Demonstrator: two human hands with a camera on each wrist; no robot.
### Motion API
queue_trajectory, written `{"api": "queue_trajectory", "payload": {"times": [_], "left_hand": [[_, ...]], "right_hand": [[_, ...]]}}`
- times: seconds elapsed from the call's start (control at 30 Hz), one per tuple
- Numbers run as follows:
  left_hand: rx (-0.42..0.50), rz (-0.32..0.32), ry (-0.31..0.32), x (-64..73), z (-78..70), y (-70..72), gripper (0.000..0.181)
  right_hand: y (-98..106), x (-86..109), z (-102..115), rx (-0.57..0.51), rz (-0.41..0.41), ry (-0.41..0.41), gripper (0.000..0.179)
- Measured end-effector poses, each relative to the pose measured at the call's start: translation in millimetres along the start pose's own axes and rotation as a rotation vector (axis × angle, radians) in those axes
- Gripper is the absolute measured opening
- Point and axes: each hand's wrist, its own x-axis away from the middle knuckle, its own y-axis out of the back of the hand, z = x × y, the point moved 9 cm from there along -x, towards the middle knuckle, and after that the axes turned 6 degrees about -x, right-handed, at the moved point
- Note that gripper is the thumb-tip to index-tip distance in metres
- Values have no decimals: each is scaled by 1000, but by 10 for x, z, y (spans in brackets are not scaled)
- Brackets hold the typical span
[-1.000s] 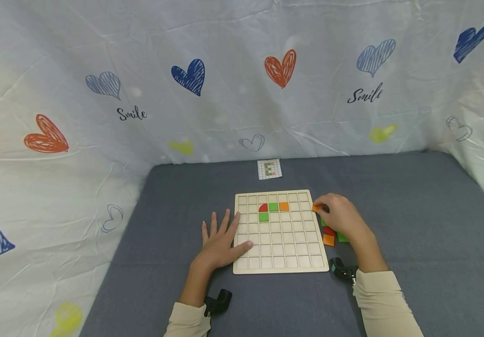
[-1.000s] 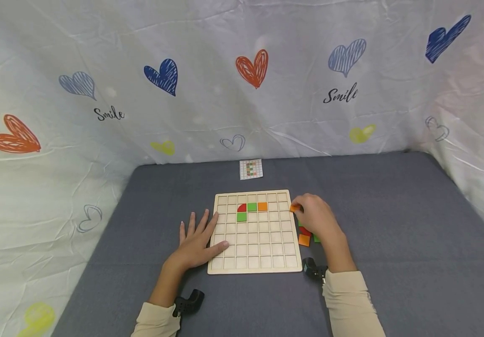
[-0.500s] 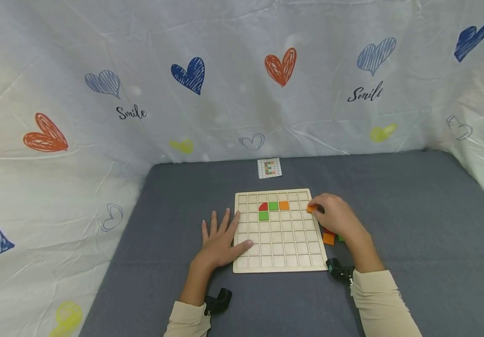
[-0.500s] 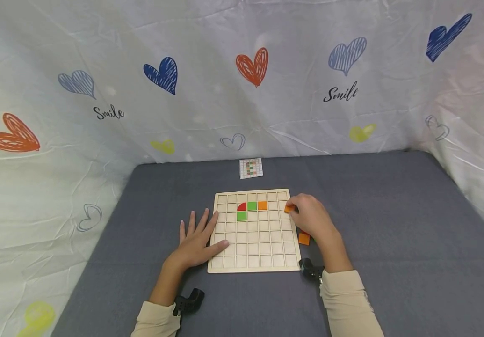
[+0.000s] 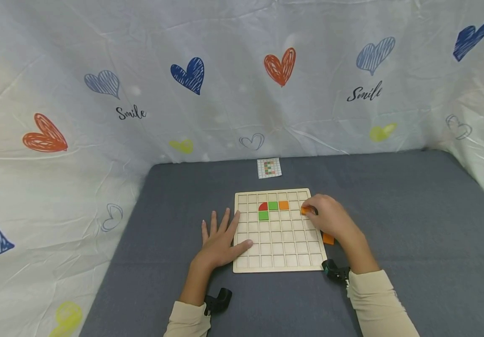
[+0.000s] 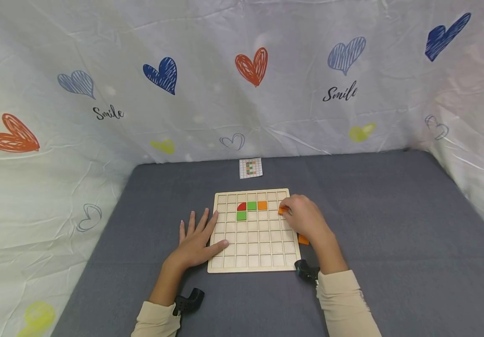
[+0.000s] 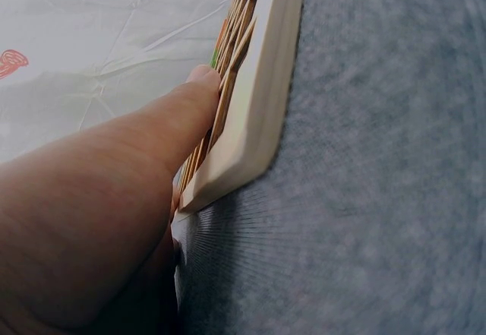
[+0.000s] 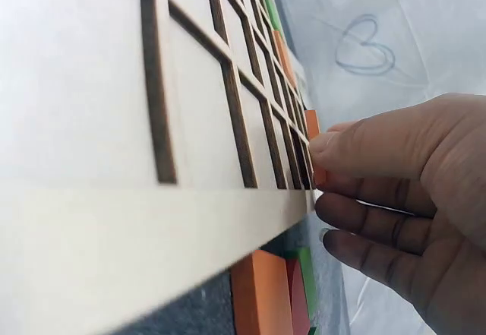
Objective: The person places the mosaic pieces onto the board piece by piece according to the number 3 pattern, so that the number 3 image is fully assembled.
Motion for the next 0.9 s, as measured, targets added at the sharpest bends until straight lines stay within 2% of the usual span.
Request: {"api": "queue_trajectory", "payload": {"times": [0.9], "left_hand": [[5, 10, 3, 3, -5, 1, 90]], "right_hand": [[-270, -60, 501, 18, 43, 148, 13]]}}
